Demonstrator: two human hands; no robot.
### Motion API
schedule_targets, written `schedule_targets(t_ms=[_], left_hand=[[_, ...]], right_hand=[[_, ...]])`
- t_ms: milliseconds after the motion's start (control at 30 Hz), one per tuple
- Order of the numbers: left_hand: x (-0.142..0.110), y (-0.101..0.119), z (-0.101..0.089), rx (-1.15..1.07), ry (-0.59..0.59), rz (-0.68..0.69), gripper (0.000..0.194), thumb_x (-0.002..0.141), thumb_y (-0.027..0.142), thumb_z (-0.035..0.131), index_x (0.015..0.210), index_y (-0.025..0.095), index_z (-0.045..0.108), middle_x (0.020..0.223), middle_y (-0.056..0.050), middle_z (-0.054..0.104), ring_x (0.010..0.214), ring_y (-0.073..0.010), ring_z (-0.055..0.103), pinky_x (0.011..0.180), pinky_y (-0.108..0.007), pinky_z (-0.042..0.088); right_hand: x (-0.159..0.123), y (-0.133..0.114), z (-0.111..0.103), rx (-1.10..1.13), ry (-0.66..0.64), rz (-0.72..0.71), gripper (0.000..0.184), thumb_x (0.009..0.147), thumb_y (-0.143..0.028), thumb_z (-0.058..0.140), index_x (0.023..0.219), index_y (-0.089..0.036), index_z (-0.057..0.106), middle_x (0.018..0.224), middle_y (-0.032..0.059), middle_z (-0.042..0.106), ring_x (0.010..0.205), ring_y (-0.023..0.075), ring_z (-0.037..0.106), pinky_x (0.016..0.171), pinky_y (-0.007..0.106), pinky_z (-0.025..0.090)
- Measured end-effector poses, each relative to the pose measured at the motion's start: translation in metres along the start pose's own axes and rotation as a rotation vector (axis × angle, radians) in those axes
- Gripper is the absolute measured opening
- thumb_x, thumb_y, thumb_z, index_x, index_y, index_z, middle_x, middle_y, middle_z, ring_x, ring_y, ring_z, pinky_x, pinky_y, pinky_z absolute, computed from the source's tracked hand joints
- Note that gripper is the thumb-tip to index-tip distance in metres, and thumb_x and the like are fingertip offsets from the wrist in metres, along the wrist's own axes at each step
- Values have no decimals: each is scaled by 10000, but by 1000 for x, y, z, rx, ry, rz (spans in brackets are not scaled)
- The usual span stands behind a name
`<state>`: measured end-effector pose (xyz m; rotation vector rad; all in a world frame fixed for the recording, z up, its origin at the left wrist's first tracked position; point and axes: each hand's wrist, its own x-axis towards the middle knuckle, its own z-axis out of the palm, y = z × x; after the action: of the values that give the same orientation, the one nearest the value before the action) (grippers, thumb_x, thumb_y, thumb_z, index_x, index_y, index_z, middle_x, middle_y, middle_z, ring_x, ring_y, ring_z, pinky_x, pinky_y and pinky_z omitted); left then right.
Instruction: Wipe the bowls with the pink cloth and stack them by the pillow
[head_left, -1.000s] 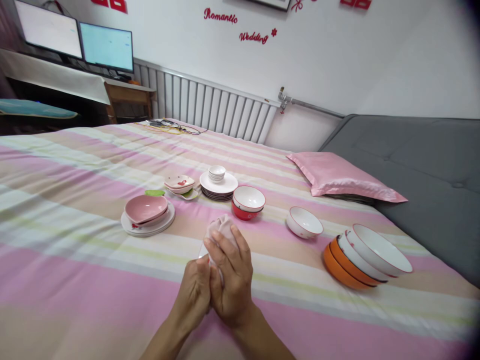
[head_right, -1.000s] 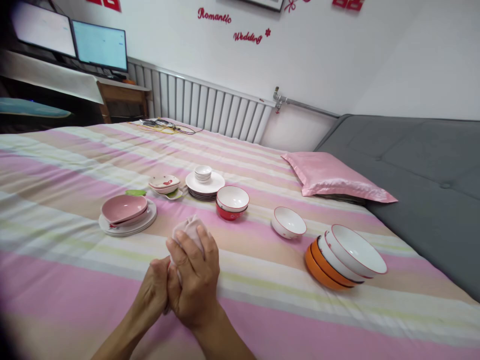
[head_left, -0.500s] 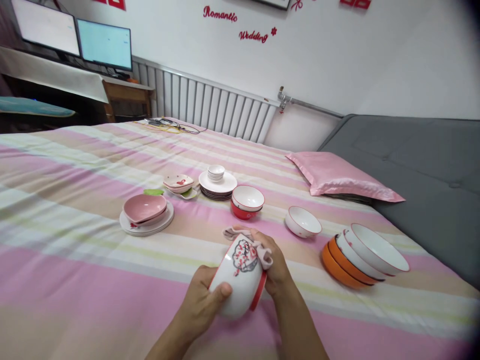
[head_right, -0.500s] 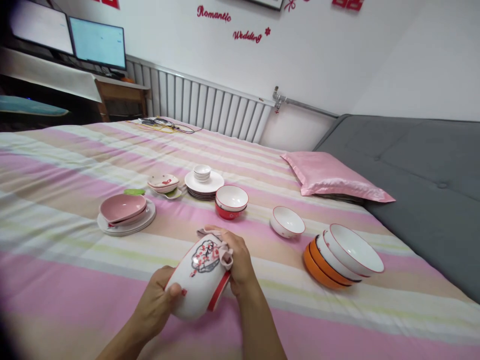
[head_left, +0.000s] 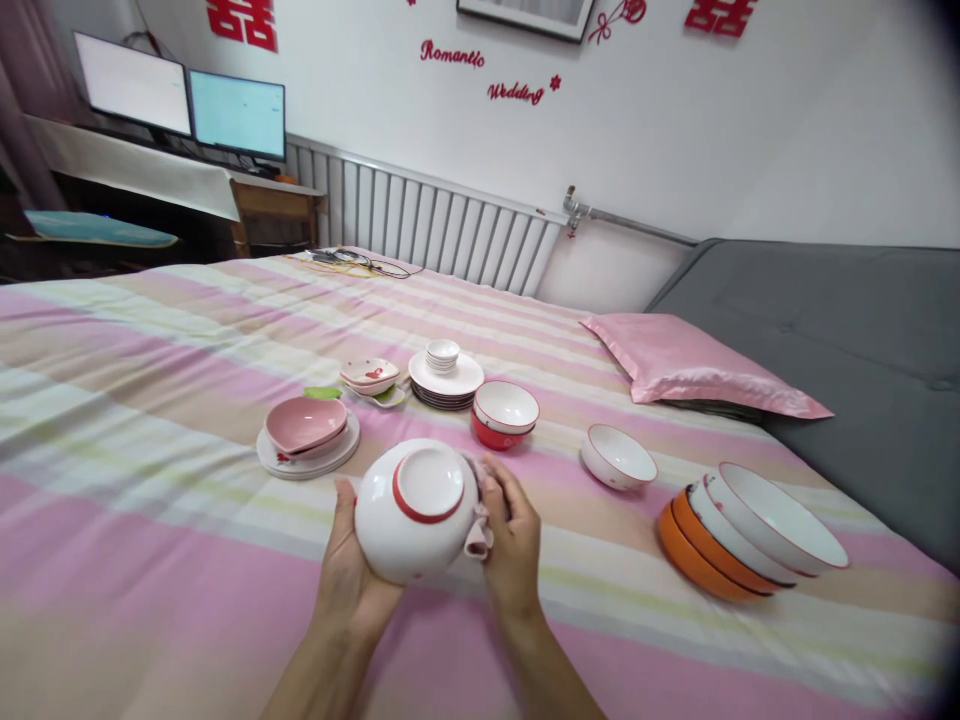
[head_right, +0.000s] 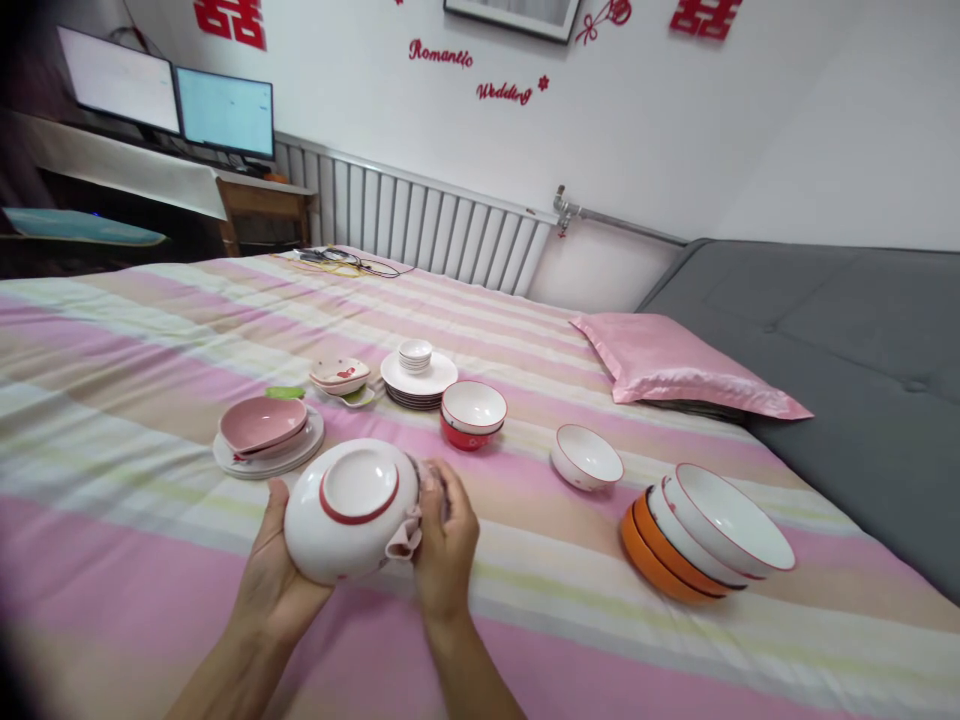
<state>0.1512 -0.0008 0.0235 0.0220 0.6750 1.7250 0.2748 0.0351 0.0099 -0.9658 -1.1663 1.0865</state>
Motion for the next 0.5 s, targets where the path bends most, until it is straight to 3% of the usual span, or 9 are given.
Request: schedule_targets(t_ms=[133,267,367,500], left_hand=[[-3,1,1,74,22,32,457,881,479,423,1238,230,558,962,-65,742,862,-241,698,821,-390,540],[-8,-3,4,151,34,96,424,864,455,478,1200,220,588,1017,-74,725,867,-233,695,776,-349,562],[-10,-6,6,181,38,124,409,840,446,524,1135,181,626,944,-88,737,816,-237,704,716,-332,580],[-12,-10,6,205,79,127,355,758,418,647,975,137,671,804,-76,743,702,-231,709,639,-302,589]], right_hand=[[8,-18,-15,-173,136,-129,371,813,-359,566,1138,-178,569,1139,88,628,1047,228,588,901,361,461],[2,-34,-18,-297,-22,-275,311,784,-234,576,1092,-198,602,1068,66,654,965,206,620,834,323,503],[-4,-39,-15,-469,-164,-430,325,762,-138,546,1070,-191,634,1080,76,642,1011,209,595,882,336,486],[-5,-40,-13,-601,-179,-557,373,764,-89,502,1105,-157,637,1102,106,618,1053,208,561,926,351,464]])
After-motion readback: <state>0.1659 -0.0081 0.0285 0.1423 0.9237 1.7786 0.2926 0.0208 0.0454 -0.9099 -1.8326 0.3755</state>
